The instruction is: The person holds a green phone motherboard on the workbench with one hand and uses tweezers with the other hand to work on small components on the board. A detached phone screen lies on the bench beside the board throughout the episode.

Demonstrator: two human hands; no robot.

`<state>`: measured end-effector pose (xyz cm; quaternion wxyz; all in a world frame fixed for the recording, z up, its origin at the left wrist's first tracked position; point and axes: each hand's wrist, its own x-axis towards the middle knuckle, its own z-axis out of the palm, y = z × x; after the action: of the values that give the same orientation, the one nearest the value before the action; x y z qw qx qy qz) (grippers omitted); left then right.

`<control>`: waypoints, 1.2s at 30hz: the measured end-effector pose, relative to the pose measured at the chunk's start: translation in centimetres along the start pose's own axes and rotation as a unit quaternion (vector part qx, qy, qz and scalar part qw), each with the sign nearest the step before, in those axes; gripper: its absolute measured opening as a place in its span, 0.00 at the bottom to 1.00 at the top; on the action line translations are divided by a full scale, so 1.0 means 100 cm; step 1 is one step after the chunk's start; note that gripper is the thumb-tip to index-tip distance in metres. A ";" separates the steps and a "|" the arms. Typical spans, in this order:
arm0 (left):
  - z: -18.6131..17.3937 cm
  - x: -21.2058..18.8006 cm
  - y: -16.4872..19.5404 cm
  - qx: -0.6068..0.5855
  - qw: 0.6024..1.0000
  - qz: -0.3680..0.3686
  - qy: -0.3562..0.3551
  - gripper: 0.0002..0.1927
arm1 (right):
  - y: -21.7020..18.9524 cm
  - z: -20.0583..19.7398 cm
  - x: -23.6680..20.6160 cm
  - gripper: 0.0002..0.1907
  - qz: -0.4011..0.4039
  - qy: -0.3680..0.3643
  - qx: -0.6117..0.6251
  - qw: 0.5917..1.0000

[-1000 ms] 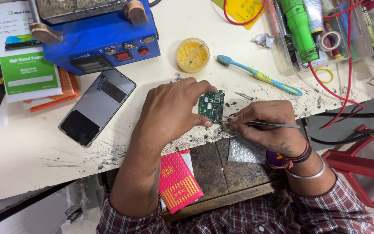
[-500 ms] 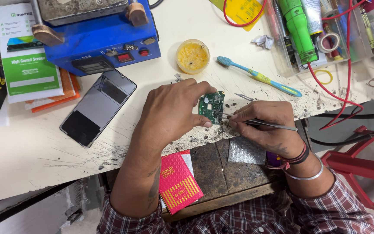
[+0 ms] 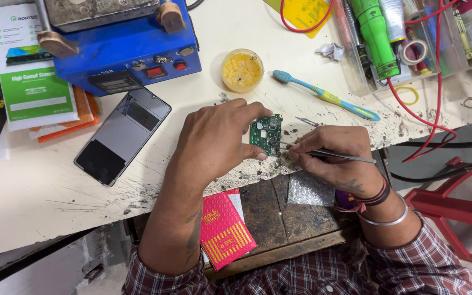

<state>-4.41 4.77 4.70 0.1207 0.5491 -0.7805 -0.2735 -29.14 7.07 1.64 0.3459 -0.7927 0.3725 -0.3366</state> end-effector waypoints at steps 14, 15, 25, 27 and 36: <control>0.002 0.001 -0.001 0.002 1.000 0.005 0.007 0.35 | 0.001 0.001 0.000 0.05 -0.004 -0.002 0.001 1.000; 0.002 0.001 -0.001 0.000 1.000 0.003 0.005 0.35 | 0.001 0.000 0.000 0.05 -0.004 -0.004 0.001 1.000; 0.002 0.001 -0.001 -0.004 1.000 0.010 0.009 0.35 | 0.002 0.000 0.001 0.05 -0.010 -0.009 0.004 1.000; 0.002 0.001 -0.001 -0.006 1.000 0.007 0.009 0.35 | 0.002 0.001 0.001 0.06 -0.004 -0.002 -0.005 1.000; 0.000 0.001 -0.001 -0.002 1.000 0.013 0.012 0.35 | 0.000 0.001 0.000 0.05 0.019 0.000 0.023 1.000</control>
<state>-4.38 4.66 4.59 0.1347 0.5418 -0.7854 -0.2673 -29.07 7.08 1.60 0.3705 -0.7770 0.3799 -0.3386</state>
